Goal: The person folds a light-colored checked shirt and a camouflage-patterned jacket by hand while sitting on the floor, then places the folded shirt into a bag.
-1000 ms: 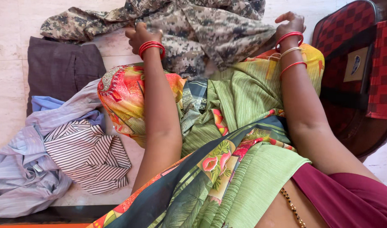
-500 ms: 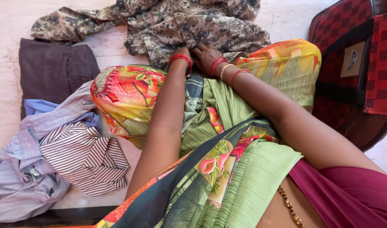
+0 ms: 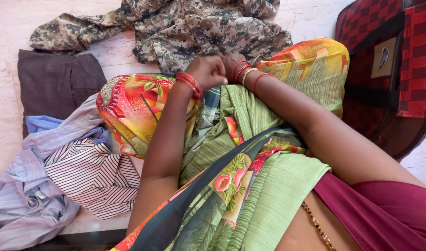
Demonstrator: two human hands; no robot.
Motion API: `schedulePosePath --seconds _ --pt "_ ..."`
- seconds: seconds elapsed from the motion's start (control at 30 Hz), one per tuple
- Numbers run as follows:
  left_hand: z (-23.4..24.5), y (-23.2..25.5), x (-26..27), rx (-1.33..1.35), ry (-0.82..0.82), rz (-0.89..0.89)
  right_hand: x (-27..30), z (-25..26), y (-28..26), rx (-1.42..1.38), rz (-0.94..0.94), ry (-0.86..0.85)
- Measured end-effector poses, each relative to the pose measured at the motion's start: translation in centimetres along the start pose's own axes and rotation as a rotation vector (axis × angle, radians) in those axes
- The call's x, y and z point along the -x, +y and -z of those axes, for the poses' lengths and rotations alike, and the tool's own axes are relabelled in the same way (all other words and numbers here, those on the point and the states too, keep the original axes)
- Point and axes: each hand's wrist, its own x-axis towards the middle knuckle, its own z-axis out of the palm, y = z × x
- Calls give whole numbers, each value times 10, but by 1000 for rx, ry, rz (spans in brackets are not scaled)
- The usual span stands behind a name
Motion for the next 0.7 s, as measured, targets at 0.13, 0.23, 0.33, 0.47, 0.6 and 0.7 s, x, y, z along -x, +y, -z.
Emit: schedulePosePath --seconds 0.13,0.23,0.33,0.47,0.6,0.7 --pt "3 31 95 628 -583 -466 0 -13 8 60 50 117" --pt "-8 40 138 644 -540 -606 2 -13 10 48 130 194" --pt "-21 38 157 636 -392 -643 3 -8 1 71 148 189" --pt "-34 33 154 608 -335 -675 7 -2 -8 102 127 179" --pt "-34 32 148 549 -389 -652 7 1 -12 119 122 147" --pt "-38 37 145 467 -403 -761 10 6 -13 91 104 148"
